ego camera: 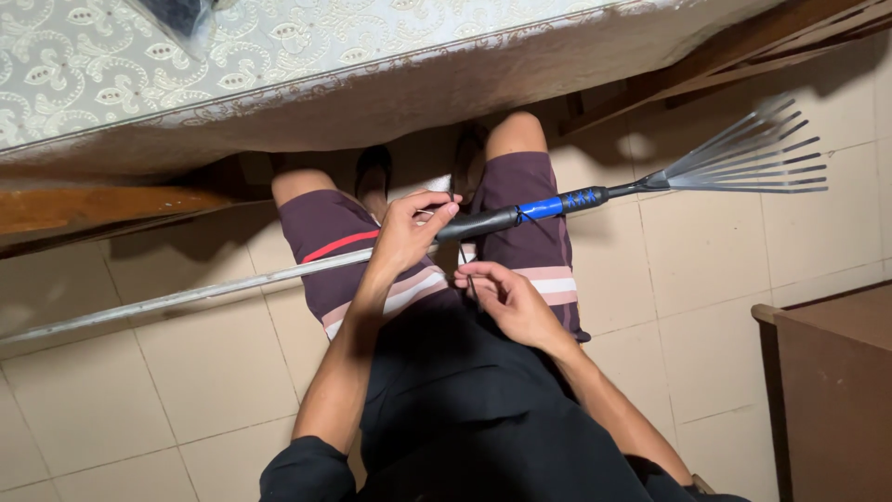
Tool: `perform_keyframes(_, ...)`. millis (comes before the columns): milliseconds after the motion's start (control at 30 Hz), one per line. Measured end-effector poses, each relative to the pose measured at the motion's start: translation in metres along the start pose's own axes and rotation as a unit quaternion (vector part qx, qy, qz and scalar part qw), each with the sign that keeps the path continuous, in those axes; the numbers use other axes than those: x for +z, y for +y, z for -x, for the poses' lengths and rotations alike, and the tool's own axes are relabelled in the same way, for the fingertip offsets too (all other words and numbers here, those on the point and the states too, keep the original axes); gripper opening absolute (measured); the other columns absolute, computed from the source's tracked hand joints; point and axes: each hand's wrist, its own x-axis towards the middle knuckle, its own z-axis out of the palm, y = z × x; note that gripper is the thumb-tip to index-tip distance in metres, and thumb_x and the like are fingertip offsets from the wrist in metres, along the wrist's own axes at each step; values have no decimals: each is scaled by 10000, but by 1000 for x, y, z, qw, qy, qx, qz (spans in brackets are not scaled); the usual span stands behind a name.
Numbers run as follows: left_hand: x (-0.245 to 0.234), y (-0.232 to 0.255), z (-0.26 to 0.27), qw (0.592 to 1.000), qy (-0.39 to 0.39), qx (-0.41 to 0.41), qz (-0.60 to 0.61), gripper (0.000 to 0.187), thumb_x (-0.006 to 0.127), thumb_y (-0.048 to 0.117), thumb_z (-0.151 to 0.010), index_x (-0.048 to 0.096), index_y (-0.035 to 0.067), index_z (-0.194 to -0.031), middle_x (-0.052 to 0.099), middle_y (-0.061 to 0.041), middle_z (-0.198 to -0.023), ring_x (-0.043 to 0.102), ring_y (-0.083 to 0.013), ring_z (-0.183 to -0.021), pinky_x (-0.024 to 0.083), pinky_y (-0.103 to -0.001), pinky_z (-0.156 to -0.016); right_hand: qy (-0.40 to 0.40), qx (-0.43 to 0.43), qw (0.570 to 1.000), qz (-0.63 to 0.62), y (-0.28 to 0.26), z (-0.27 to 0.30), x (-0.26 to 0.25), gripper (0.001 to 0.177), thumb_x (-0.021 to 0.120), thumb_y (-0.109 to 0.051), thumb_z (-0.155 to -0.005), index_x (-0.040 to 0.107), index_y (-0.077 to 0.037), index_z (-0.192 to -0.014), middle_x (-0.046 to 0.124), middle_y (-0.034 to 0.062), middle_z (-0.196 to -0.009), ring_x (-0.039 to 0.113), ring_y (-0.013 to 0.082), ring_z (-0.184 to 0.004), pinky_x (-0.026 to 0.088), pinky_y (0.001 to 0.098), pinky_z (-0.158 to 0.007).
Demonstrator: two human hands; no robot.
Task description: Secure a rake head to its handle using plastic zip ties at a dining table.
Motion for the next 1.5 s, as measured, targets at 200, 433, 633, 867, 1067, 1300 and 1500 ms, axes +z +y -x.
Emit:
perform_keyframes(200,-2,-12,3,995,0,-1,102,192,714,135,-987,755,-12,-1104,732,-63,-1135,697,-116,-995,571,-262,-861,89,-166,941,282,-49,-4,9,222,673,20,-949,732,-36,-1155,668,117,-1060,680,210,-959,549,309,-859)
perform_keyframes(433,-2,-27,5,988,9,1,155,200,720,111,-1003,758,-30,-1140,764,-69,-1094,674,-93,-966,555,-249,-873,100,-319,873,355,-78,-25,7,241,729,23,-888,713,-24,-1124,688,147,-1036,655,308,-986,534,383,-872)
perform_keyframes(633,1,-23,6,978,15,-12,207,188,731,101,-966,727,-21,-1109,740,-47,-1117,672,-82,-946,552,-241,-827,117,-320,874,347,-78,-37,5,177,753,6,-901,692,-10,-1067,701,133,-1005,669,307,-979,540,385,-868)
perform_keyframes(867,3,-2,12,995,33,56,70,164,741,102,-963,754,4,-1094,762,-77,-1093,704,-133,-978,542,-255,-837,149,-275,917,247,-70,-46,5,156,727,-12,-942,687,6,-1092,715,113,-1019,699,232,-950,558,326,-836)
perform_keyframes(1067,6,3,13,994,51,92,42,158,744,71,-954,751,-4,-1093,762,-96,-1090,700,-161,-1010,531,-276,-908,185,-241,924,233,-70,-49,4,127,738,-54,-961,690,-1,-1066,710,97,-975,691,190,-874,545,292,-764)
perform_keyframes(1300,7,7,16,993,73,82,46,174,759,62,-930,763,9,-1096,759,-100,-1060,692,-170,-1007,533,-288,-925,210,-258,909,250,-70,-52,10,136,756,-75,-962,711,-11,-1072,731,99,-978,683,204,-877,532,301,-795)
perform_keyframes(1500,4,16,21,989,66,128,8,185,740,24,-931,771,21,-1113,758,-103,-1054,691,-184,-991,534,-292,-916,226,-247,921,200,-58,-55,15,173,743,-85,-985,690,2,-1125,733,76,-992,664,148,-892,534,272,-815)
